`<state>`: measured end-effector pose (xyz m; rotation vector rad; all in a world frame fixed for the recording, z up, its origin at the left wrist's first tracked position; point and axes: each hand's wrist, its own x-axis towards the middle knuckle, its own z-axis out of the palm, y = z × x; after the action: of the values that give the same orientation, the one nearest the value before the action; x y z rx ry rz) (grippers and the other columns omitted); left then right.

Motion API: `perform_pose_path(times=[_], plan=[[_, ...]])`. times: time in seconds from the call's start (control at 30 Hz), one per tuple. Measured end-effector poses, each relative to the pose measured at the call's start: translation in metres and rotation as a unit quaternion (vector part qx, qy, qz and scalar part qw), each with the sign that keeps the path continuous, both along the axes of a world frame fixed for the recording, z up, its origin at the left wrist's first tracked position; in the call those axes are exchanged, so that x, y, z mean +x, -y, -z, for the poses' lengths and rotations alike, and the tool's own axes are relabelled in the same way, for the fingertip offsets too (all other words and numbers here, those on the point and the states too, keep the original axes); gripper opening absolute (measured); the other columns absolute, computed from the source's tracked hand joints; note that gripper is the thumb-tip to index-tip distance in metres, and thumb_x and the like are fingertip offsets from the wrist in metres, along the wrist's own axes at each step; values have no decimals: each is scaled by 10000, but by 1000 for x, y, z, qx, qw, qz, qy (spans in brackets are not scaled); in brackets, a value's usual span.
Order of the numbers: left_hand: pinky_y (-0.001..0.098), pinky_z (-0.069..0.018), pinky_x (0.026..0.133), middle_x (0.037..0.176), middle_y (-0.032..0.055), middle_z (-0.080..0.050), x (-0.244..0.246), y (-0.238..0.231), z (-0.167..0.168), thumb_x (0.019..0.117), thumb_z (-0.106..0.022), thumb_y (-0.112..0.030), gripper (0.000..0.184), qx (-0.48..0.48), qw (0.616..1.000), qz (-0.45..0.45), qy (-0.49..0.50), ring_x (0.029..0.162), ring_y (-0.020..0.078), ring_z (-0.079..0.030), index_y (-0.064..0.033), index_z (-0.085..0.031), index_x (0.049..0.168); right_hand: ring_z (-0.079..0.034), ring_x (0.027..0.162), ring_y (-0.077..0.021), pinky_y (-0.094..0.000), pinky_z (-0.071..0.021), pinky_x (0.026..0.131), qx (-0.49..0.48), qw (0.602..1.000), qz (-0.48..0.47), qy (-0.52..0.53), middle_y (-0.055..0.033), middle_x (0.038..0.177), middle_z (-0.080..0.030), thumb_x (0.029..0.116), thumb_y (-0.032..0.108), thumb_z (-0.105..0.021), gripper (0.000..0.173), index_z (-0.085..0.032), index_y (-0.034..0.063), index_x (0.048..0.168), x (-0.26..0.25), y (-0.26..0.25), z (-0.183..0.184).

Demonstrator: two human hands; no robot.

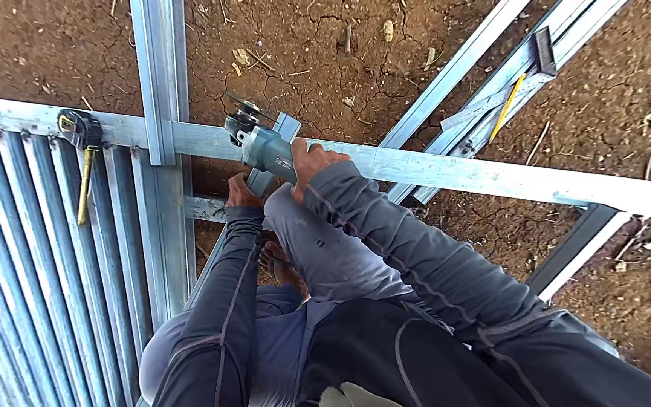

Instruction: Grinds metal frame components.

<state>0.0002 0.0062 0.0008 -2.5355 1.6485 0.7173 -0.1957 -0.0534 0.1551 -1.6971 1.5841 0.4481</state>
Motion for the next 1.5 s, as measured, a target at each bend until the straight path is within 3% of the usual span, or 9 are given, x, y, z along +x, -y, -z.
perform_pose_path(times=[0.27, 0.37, 0.43, 0.53, 0.67, 0.83, 1.07, 1.27, 1.5], plan=[[617, -554, 888, 1312, 300, -622, 9, -8, 1, 787, -833, -386, 737, -51, 992, 111, 2, 1109, 472, -673, 44, -597, 1337, -684, 1083, -437, -615, -548, 844, -14, 1000, 0, 22, -248, 1302, -627, 805, 340, -797, 831, -416, 82, 1497, -13, -14, -1], [632, -517, 976, 1367, 260, -613, 14, -3, -13, 874, -784, -415, 738, 44, 988, 143, -29, 1183, 443, -652, -6, -542, 1438, -683, 1086, -439, -620, -548, 845, -10, 1000, 3, 25, -245, 1306, -625, 800, 346, -800, 839, -413, 88, 1498, -15, -14, -2], [642, -493, 1019, 1314, 264, -648, 19, 1, -22, 940, -723, -337, 619, 68, 984, 146, -79, 1184, 439, -656, -4, -553, 1434, -683, 1089, -432, -617, -548, 840, -12, 1000, 5, 27, -240, 1304, -629, 796, 352, -801, 840, -419, 88, 1496, -15, -14, -4], [660, -511, 947, 1064, 281, -712, 27, 10, -31, 996, -666, -355, 465, 76, 978, 129, -146, 1020, 438, -702, 33, -645, 1252, -688, 1074, -424, -601, -553, 829, -27, 999, 2, 28, -232, 1288, -639, 791, 345, -796, 830, -432, 78, 1487, -17, -15, -7], [664, -505, 924, 1008, 285, -696, 44, 21, -22, 998, -674, -392, 485, 101, 970, 122, -186, 983, 431, -691, 58, -643, 1177, -689, 1068, -430, -606, -555, 818, -36, 999, 2, 27, -236, 1282, -639, 790, 354, -795, 833, -431, 77, 1485, -15, -15, -5], [581, -555, 933, 1040, 241, -718, 60, 31, -23, 1008, -653, -358, 454, 120, 954, 70, -266, 959, 345, -722, 42, -639, 1222, -693, 1047, -431, -602, -556, 808, -44, 998, -2, 32, -245, 1271, -639, 793, 339, -792, 827, -432, 63, 1484, -13, -14, -6], [636, -500, 950, 1082, 296, -677, 62, 31, -20, 1016, -622, -425, 542, 82, 976, 74, -188, 1023, 422, -673, 56, -596, 1265, -691, 1066, -428, -594, -558, 822, -45, 999, -5, 16, -245, 1278, -637, 798, 312, -786, 819, -423, 71, 1491, -8, -8, -4], [646, -516, 963, 1238, 274, -657, 45, 22, -18, 835, -801, -574, 868, 85, 991, 83, -58, 1127, 424, -672, 15, -491, 1392, -686, 1103, -436, -608, -553, 871, -22, 1000, 13, -9, -259, 1273, -641, 796, 302, -797, 857, -384, 69, 1510, 0, 5, 5], [663, -530, 914, 1262, 230, -681, 31, 18, -10, 830, -783, -383, 692, 78, 995, 49, 33, 1116, 426, -692, -29, -538, 1371, -672, 1160, -425, -608, -545, 910, 8, 999, 29, -38, -240, 1267, -668, 783, 297, -826, 892, -387, 71, 1526, 1, 20, 18]])
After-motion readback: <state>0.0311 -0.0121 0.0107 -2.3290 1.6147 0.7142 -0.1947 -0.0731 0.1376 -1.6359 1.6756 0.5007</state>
